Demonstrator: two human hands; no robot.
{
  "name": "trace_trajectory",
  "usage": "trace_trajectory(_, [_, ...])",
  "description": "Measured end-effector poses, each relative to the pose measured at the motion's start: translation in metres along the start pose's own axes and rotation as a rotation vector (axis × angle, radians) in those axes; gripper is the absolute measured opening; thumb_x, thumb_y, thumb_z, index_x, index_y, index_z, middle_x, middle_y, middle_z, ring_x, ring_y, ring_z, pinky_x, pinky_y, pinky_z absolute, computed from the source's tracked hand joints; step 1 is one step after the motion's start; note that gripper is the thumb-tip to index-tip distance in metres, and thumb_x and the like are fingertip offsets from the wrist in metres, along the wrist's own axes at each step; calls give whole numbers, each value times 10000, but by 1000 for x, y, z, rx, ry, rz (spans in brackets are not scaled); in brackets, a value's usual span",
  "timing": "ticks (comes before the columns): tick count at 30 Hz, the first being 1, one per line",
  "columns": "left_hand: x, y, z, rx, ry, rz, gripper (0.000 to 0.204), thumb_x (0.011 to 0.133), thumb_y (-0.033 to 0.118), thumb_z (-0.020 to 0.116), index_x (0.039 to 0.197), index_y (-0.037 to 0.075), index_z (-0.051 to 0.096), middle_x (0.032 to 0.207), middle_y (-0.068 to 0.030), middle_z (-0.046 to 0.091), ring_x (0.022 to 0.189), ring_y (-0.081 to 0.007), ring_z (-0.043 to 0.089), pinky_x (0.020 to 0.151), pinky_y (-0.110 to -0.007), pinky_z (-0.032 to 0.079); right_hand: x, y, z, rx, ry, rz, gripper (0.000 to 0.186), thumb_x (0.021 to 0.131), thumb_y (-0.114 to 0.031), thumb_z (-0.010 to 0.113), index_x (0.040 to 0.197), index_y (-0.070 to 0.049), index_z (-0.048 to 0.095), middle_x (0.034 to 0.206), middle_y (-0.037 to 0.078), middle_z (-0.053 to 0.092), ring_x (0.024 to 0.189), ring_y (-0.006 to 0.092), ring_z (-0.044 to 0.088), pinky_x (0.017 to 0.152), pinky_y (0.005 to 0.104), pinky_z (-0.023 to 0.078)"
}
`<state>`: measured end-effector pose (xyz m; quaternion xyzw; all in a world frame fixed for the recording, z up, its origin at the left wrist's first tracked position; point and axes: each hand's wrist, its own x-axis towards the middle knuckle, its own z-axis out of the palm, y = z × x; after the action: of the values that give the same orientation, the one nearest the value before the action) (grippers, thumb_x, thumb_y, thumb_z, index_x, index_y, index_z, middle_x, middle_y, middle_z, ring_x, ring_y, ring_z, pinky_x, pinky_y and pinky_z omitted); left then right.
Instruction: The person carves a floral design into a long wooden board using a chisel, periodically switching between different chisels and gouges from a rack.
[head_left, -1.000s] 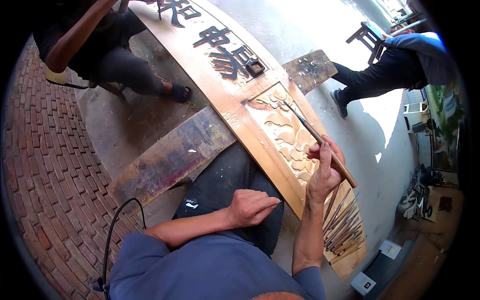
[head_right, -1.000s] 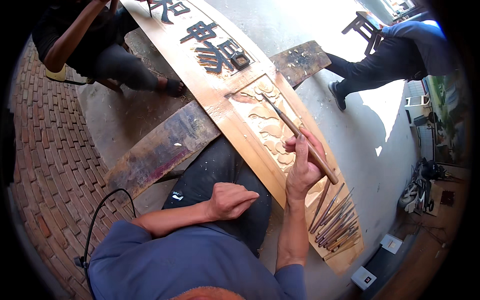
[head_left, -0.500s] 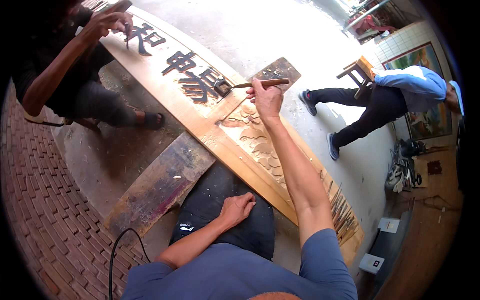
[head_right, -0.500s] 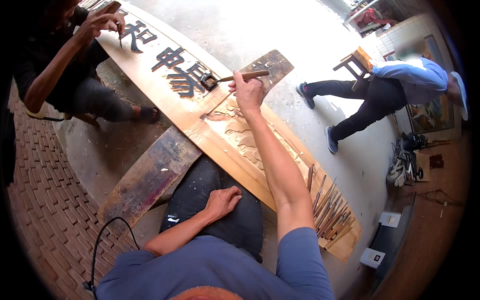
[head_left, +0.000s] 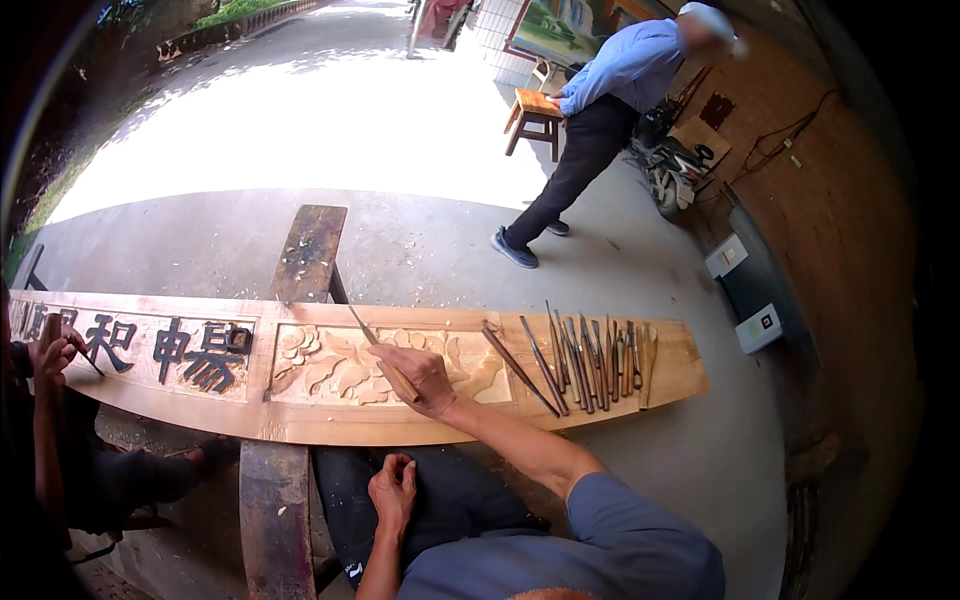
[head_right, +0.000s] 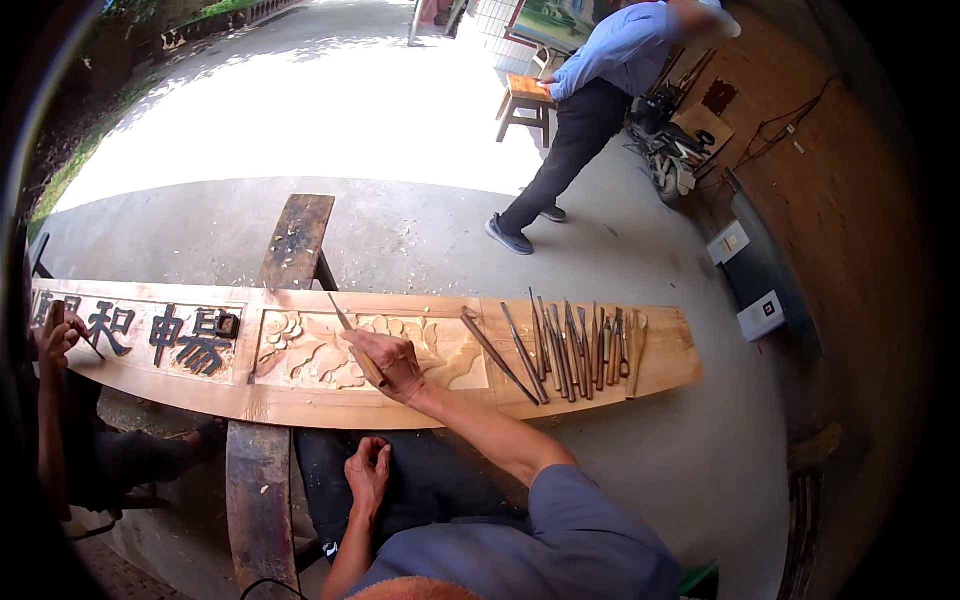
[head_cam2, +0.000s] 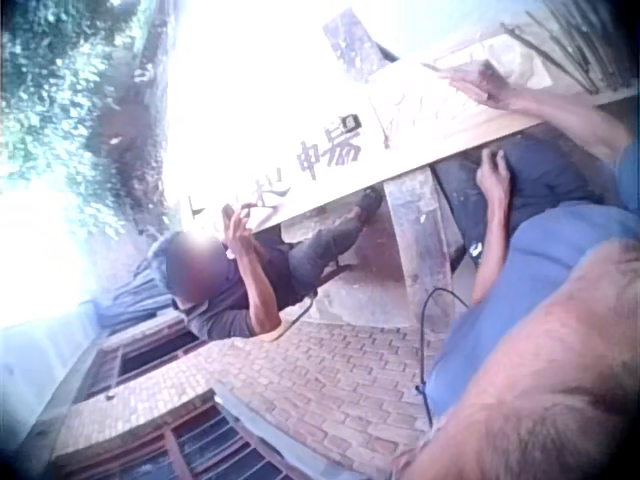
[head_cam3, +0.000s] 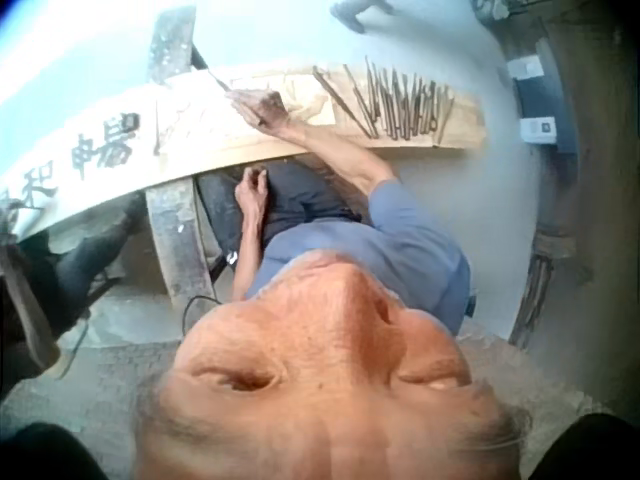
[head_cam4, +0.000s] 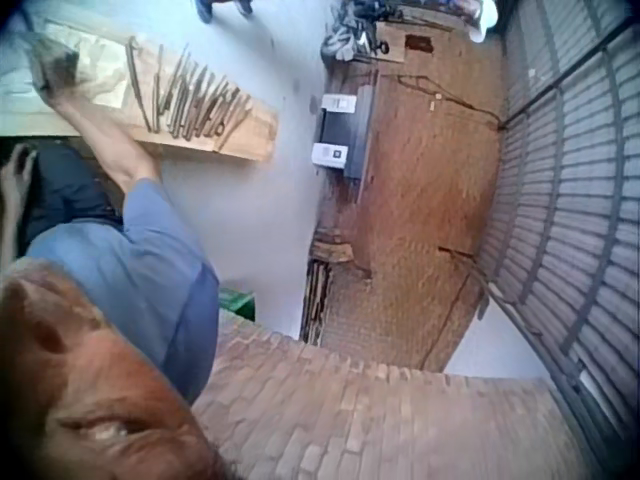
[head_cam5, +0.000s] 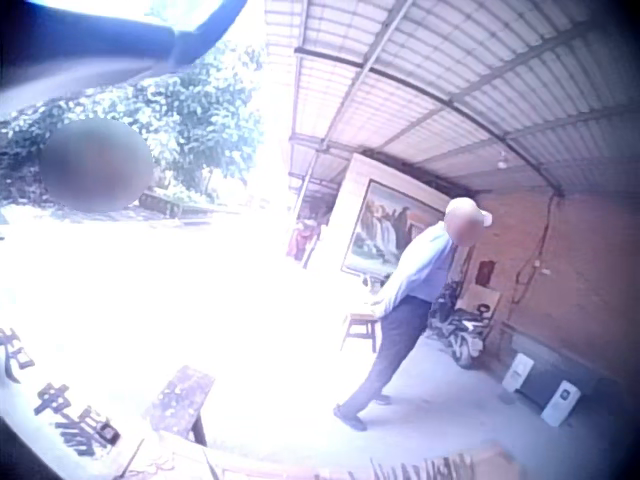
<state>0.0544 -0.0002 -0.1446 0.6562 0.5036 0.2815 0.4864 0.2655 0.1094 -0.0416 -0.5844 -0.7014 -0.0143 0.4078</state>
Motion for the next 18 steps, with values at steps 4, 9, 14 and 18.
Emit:
trace_trajectory(4, [-5, 14, -3, 39, -22, 11, 163, 1015, 167, 813, 1099, 42, 750, 917, -162, 797, 814, -314, 791, 769, -401, 612, -86, 36, -47, -208, 24, 120, 382, 1013, -125, 713, 1393, -92, 743, 1283, 218, 806, 1082, 397, 815, 890, 450, 668])
trace_trajectory(9, [-11, 28, 4, 443, 188, 388, 427, 983, 190, 838, 1348, 14, 708, 1457, -240, 666, 1380, -438, 631, 1131, -520, 524, -139, 48, -73, -363, 95, 165, 402, 1002, -101, 717, 1403, -92, 748, 1329, 212, 782, 1147, 370, 794, 927, 440, 657])
trace_trajectory(14, [-38, 54, 35, 637, -126, 326, 916, 1016, 671, 711, 1603, -20, 575, 1701, -486, 335, 1615, -632, 305, 1349, -635, 270, -148, 47, -73, -456, 75, 166, 413, 996, -62, 683, 1403, -97, 739, 1358, 197, 768, 1193, 346, 782, 978, 415, 651])
trace_trajectory(18, [-66, 100, 42, 322, -792, 605, 554, 1148, 562, 584, 1434, 125, 768, 1326, -137, 809, 1311, -373, 730, 1190, -555, 513, -147, 45, -70, -418, 40, 195, 427, 995, -47, 661, 1416, -86, 719, 1381, 205, 761, 1232, 351, 770, 1006, 422, 643])
